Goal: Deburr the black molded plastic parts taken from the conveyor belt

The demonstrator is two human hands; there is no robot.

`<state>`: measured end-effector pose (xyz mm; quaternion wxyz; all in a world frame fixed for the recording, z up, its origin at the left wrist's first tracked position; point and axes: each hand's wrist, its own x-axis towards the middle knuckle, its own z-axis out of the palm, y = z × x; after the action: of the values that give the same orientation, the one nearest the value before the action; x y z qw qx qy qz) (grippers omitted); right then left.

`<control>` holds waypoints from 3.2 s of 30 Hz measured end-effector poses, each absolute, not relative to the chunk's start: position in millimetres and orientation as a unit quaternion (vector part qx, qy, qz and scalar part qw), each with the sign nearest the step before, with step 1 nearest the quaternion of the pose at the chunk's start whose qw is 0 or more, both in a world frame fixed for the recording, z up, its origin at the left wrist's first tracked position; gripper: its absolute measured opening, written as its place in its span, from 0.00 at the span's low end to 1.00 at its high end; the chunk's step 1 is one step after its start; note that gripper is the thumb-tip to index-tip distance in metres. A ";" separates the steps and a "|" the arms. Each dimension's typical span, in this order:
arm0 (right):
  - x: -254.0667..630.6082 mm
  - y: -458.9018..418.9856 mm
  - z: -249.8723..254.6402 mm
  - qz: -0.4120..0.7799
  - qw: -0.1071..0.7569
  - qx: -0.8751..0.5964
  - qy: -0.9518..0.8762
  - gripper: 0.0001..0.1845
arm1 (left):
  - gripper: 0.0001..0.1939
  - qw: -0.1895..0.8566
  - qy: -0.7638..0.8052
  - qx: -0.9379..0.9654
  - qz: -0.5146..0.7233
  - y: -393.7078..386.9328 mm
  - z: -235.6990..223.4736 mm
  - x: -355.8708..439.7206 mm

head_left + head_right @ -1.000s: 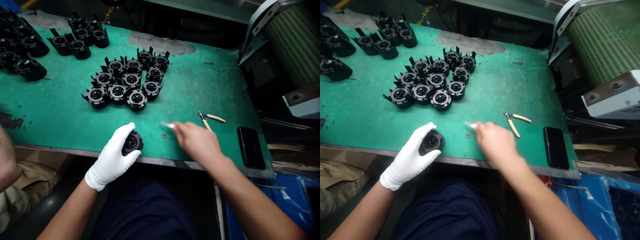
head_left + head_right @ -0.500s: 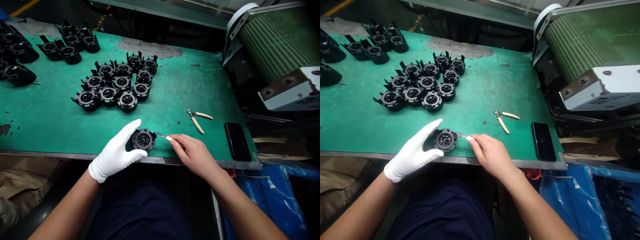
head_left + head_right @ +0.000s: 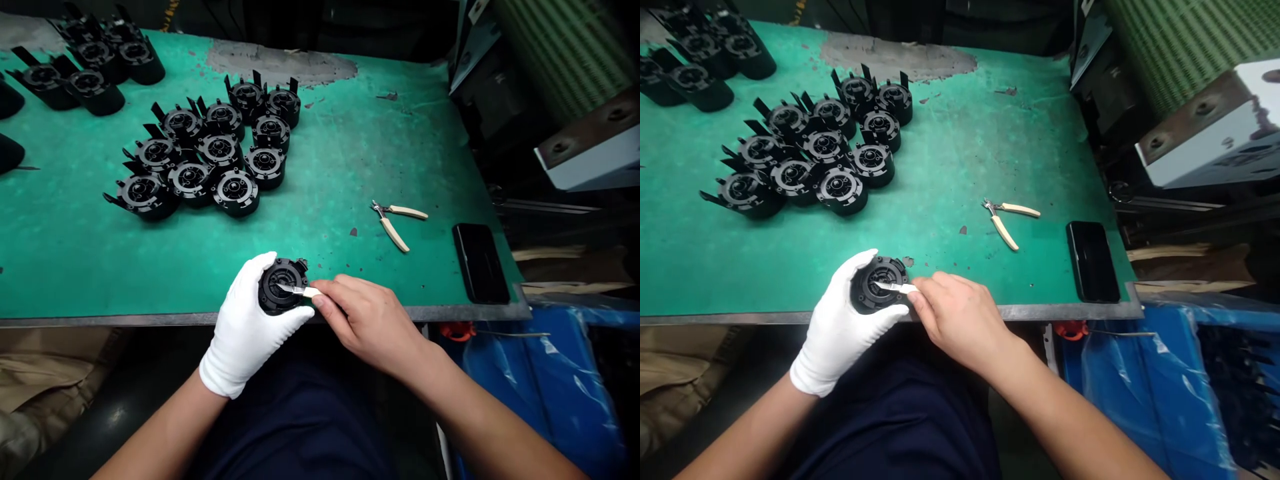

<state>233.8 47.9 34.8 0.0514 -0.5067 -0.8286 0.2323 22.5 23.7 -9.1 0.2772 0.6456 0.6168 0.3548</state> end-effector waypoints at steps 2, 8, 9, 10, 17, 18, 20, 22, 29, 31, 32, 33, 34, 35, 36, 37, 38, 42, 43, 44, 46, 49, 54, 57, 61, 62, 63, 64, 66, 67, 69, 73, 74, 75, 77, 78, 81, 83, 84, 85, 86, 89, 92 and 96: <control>234.5 47.9 34.8 0.236 0.049 -0.505 -0.829 0.19 | 0.45 0.269 0.617 0.649 0.355 24.5 -9.8 22.3; 233.5 48.2 31.6 0.250 0.055 -0.508 -0.823 0.20 | 0.45 0.240 0.613 0.664 0.355 26.4 -8.9 23.9; 233.3 48.2 31.6 0.244 0.053 -0.511 -0.822 0.20 | 0.44 0.240 0.612 0.664 0.356 26.5 -8.5 24.6; 233.0 48.1 31.9 0.237 0.050 -0.514 -0.823 0.20 | 0.44 0.240 0.612 0.663 0.358 26.6 -8.2 25.4; 227.6 44.0 37.0 0.170 0.034 -0.540 -0.823 0.19 | 0.44 0.232 0.618 0.647 0.382 26.1 -10.0 32.7; 226.6 43.7 37.0 0.165 0.034 -0.541 -0.824 0.19 | 0.44 0.227 0.620 0.646 0.383 26.0 -10.2 33.4; 225.2 44.6 36.1 0.155 0.033 -0.547 -0.822 0.19 | 0.44 0.218 0.623 0.646 0.383 25.5 -10.4 34.3; 225.5 47.7 35.2 0.140 0.033 -0.562 -0.814 0.20 | 0.43 0.213 0.623 0.647 0.383 24.8 -10.6 34.4; 233.3 54.3 48.4 0.186 0.043 -0.531 -0.826 0.19 | 0.52 0.242 0.617 0.652 0.369 21.6 -12.5 30.3; 234.3 54.5 54.8 0.181 0.017 -0.520 -0.834 0.19 | 0.53 0.247 0.618 0.651 0.365 21.5 -12.9 29.7; 234.6 55.1 57.4 0.172 0.003 -0.518 -0.838 0.19 | 0.53 0.246 0.620 0.650 0.364 21.6 -13.0 29.7; 234.7 55.9 59.5 0.163 -0.009 -0.517 -0.840 0.19 | 0.52 0.243 0.622 0.649 0.364 21.8 -13.0 29.9; 234.7 57.0 61.2 0.155 -0.018 -0.515 -0.843 0.19 | 0.51 0.240 0.624 0.648 0.365 22.1 -13.0 30.1; 234.7 58.0 62.4 0.150 -0.024 -0.511 -0.846 0.19 | 0.50 0.237 0.625 0.648 0.366 22.5 -12.8 30.4; 234.6 59.0 63.3 0.146 -0.029 -0.508 -0.849 0.19 | 0.49 0.236 0.626 0.647 0.366 22.9 -12.7 30.7; 234.4 59.8 63.9 0.143 -0.033 -0.505 -0.851 0.19 | 0.48 0.236 0.625 0.646 0.368 23.4 -12.5 30.9; 233.9 60.4 64.3 0.139 -0.035 -0.503 -0.852 0.19 | 0.47 0.238 0.624 0.646 0.369 23.8 -12.3 31.0; 230.8 61.4 64.9 0.109 -0.047 -0.510 -0.852 0.19 | 0.45 0.254 0.622 0.642 0.370 24.8 -11.6 30.9; 230.3 61.6 64.8 0.102 -0.050 -0.513 -0.851 0.19 | 0.45 0.257 0.622 0.640 0.370 24.9 -11.6 31.0; 230.2 61.9 64.6 0.097 -0.054 -0.515 -0.850 0.19 | 0.45 0.259 0.622 0.639 0.370 25.0 -11.7 31.1; 231.4 62.2 63.7 0.104 -0.053 -0.516 -0.848 0.18 | 0.45 0.260 0.623 0.638 0.371 24.9 -11.9 31.4; 235.6 60.7 60.9 0.170 -0.029 -0.531 -0.830 0.18 | 0.45 0.249 0.624 0.641 0.371 24.8 -12.1 31.8; 237.4 51.6 52.4 0.316 0.002 -0.551 -0.773 0.15 | 0.44 0.252 0.619 0.641 0.378 25.0 -12.1 31.6; 234.9 46.0 46.9 0.348 0.019 -0.536 -0.769 0.13 | 0.45 0.253 0.622 0.638 0.377 25.2 -13.0 31.6; 233.1 42.0 43.0 0.349 0.025 -0.531 -0.772 0.15 | 0.46 0.254 0.620 0.637 0.380 25.5 -14.0 32.2; 233.0 41.4 42.6 0.348 0.026 -0.529 -0.773 0.15 | 0.46 0.256 0.621 0.636 0.379 25.6 -14.1 32.4; 232.9 41.0 42.2 0.346 0.027 -0.528 -0.775 0.16 | 0.46 0.257 0.623 0.635 0.378 25.7 -14.0 32.5; 232.7 40.5 41.8 0.342 0.027 -0.529 -0.777 0.16 | 0.46 0.259 0.624 0.634 0.377 25.8 -13.9 32.5; 231.8 39.4 41.1 0.326 0.025 -0.533 -0.780 0.16 | 0.46 0.260 0.625 0.632 0.378 26.0 -13.5 32.3; 230.9 38.8 40.8 0.319 0.023 -0.535 -0.782 0.16 | 0.46 0.259 0.625 0.631 0.379 26.0 -13.2 32.0; 228.3 37.2 40.6 0.310 0.017 -0.536 -0.785 0.16 | 0.47 0.260 0.624 0.632 0.378 25.8 -12.8 31.4; 222.1 33.8 42.2 0.317 -0.014 -0.535 -0.783 0.14 | 0.48 0.261 0.626 0.635 0.370 25.1 -12.1 30.2; 221.1 33.3 42.8 0.320 -0.024 -0.532 -0.783 0.13 | 0.48 0.259 0.626 0.637 0.367 25.0 -12.0 30.0; 220.7 33.1 43.5 0.324 -0.031 -0.528 -0.784 0.12 | 0.48 0.257 0.626 0.640 0.365 25.1 -11.8 29.9; 221.8 33.9 45.1 0.335 -0.029 -0.517 -0.787 0.12 | 0.48 0.253 0.626 0.643 0.361 25.2 -11.7 29.9; 223.2 35.0 46.1 0.338 -0.019 -0.514 -0.788 0.12 | 0.48 0.252 0.627 0.643 0.360 25.3 -11.7 30.0; 228.3 40.7 50.0 0.324 0.015 -0.524 -0.788 0.14 | 0.48 0.249 0.624 0.643 0.367 25.3 -12.2 30.3; 230.4 45.8 53.3 0.301 0.006 -0.533 -0.791 0.15 | 0.47 0.252 0.620 0.643 0.372 25.4 -12.7 30.4; 230.8 48.2 55.2 0.290 -0.007 -0.532 -0.795 0.15 | 0.47 0.253 0.619 0.643 0.373 25.5 -12.9 30.4; 230.9 50.3 57.2 0.281 -0.022 -0.529 -0.800 0.15 | 0.47 0.255 0.619 0.643 0.372 25.5 -13.0 30.3; 230.6 52.0 59.2 0.275 -0.035 -0.524 -0.805 0.14 | 0.47 0.256 0.619 0.643 0.371 25.6 -13.1 30.3; 229.6 55.2 64.7 0.259 -0.060 -0.516 -0.814 0.13 | 0.47 0.259 0.619 0.642 0.372 25.7 -13.3 30.2; 229.8 57.9 68.9 0.240 -0.084 -0.507 -0.824 0.13 | 0.47 0.261 0.617 0.641 0.375 25.7 -13.6 29.9; 231.6 66.0 74.2 0.237 -0.117 -0.484 -0.834 0.14 | 0.47 0.267 0.616 0.641 0.373 26.2 -14.0 29.8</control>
<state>231.6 66.0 74.2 -0.1166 -0.4842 -0.8340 0.2374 29.8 26.2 -14.0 0.2667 0.6411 0.6156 0.3728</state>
